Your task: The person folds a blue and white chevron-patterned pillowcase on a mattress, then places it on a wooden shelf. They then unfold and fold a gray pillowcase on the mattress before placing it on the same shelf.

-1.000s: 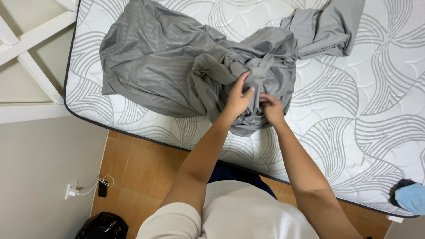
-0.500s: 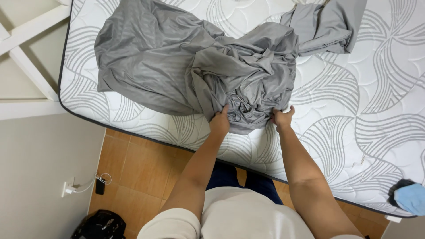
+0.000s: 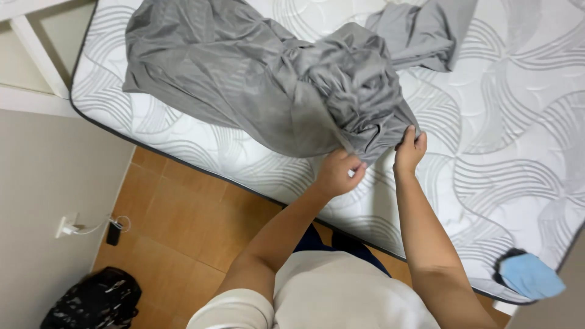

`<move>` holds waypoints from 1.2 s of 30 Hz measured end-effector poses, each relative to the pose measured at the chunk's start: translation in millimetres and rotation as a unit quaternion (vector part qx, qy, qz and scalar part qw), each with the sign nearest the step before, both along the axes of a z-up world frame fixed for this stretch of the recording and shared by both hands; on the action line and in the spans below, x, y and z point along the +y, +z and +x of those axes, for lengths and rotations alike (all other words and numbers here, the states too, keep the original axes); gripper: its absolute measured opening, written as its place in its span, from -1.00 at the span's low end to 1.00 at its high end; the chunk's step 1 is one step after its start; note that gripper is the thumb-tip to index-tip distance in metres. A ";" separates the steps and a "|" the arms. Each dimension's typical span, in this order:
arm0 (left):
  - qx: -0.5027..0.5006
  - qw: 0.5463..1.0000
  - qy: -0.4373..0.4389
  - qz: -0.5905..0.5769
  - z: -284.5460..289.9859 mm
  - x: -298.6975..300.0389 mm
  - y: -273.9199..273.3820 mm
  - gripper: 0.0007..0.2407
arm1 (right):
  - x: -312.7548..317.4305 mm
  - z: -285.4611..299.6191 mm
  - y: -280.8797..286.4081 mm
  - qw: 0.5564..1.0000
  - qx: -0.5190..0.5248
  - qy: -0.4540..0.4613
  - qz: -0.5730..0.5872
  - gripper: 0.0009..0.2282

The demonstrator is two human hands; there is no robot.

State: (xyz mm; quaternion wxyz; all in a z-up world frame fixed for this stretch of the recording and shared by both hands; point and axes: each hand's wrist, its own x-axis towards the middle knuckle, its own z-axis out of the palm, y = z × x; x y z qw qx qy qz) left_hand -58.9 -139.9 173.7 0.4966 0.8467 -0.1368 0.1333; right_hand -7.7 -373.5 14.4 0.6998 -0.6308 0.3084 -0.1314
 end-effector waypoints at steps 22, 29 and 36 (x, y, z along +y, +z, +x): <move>0.155 0.958 0.238 0.027 21.8 -16.0 -183.7 -0.67 | 35.6 -73.7 -73.2 0.890 0.017 0.400 -0.216 -0.63; 0.222 0.916 0.333 -0.026 70.1 -15.3 -205.8 -0.51 | 36.3 -72.5 -82.5 0.833 0.175 0.525 0.007 -0.62; 0.082 0.991 0.103 0.032 46.8 -113.8 -57.7 -0.74 | -113.5 -26.9 -102.0 0.842 0.223 0.491 0.002 -0.67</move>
